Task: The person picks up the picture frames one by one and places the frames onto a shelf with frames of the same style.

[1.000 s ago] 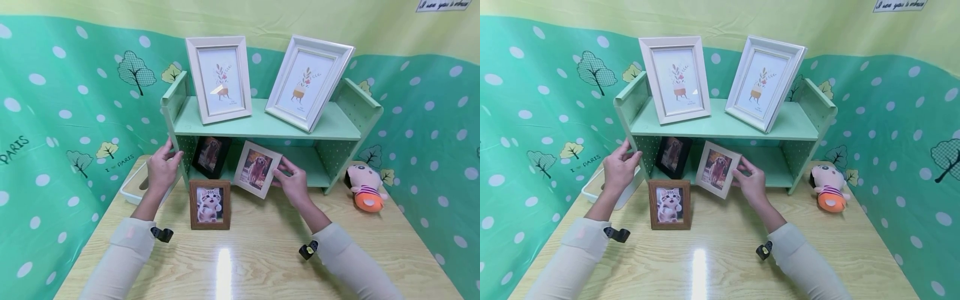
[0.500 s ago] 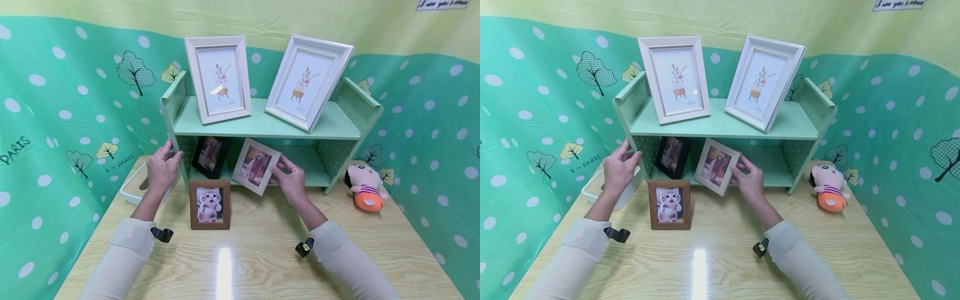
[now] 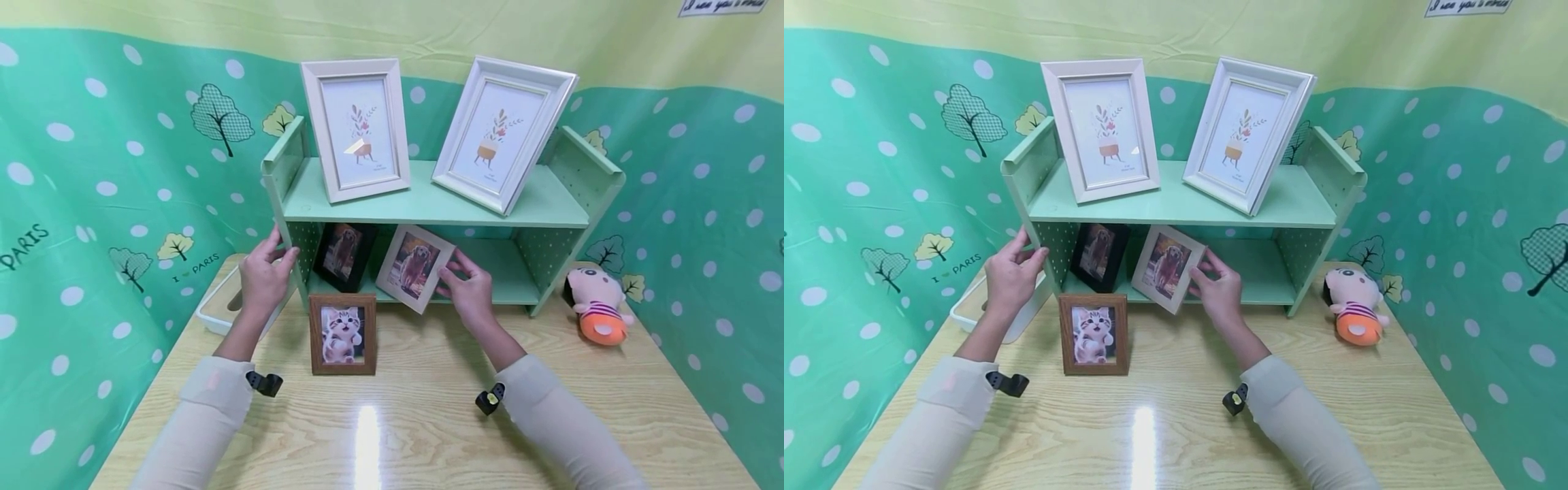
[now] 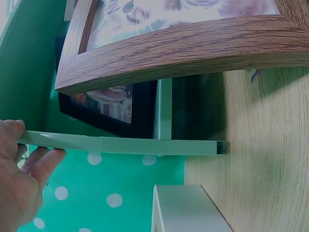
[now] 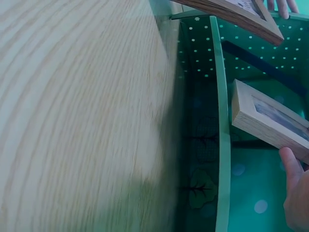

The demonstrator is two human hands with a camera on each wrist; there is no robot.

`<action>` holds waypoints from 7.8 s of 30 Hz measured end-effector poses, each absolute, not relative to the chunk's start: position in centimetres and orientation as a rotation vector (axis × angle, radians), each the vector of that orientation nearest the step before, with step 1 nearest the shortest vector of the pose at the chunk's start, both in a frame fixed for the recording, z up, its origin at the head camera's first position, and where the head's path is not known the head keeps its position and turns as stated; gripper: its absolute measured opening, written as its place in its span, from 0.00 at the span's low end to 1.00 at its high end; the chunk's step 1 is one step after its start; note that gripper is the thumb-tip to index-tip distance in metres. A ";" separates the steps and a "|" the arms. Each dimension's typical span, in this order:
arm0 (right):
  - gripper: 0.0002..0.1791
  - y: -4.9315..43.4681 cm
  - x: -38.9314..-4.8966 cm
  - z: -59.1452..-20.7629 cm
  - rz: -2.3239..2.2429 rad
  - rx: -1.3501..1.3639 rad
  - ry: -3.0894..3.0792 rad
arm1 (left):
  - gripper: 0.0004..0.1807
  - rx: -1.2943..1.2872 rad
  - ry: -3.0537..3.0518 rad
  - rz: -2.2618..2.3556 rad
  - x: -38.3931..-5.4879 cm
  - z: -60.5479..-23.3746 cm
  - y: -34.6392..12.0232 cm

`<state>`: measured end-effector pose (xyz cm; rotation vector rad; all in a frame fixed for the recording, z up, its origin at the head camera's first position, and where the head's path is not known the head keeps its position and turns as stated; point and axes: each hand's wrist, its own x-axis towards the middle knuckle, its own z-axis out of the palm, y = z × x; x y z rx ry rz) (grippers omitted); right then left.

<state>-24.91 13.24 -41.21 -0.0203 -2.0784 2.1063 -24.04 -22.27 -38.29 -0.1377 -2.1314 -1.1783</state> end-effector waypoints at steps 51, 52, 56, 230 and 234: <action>0.34 10.3 -27.2 -41.4 2.122 -0.084 -1.973 | 0.31 -0.139 -2.132 -1.163 -24.0 -38.4 -22.3; 0.34 10.3 -27.2 -41.4 2.121 -0.088 -1.974 | 0.31 -0.139 -2.133 -1.160 -24.0 -38.4 -22.3; 0.34 10.3 -27.4 -41.5 2.110 -0.095 -1.980 | 0.31 -0.141 -2.131 -1.158 -24.0 -38.4 -22.3; 0.28 4.6 -19.7 -45.0 2.228 0.241 -2.526 | 0.32 -0.134 -2.145 -1.151 -24.0 -38.5 -22.4; 0.28 4.7 -19.7 -44.9 2.230 0.241 -2.499 | 0.32 -0.139 -2.138 -1.142 -24.1 -38.5 -22.4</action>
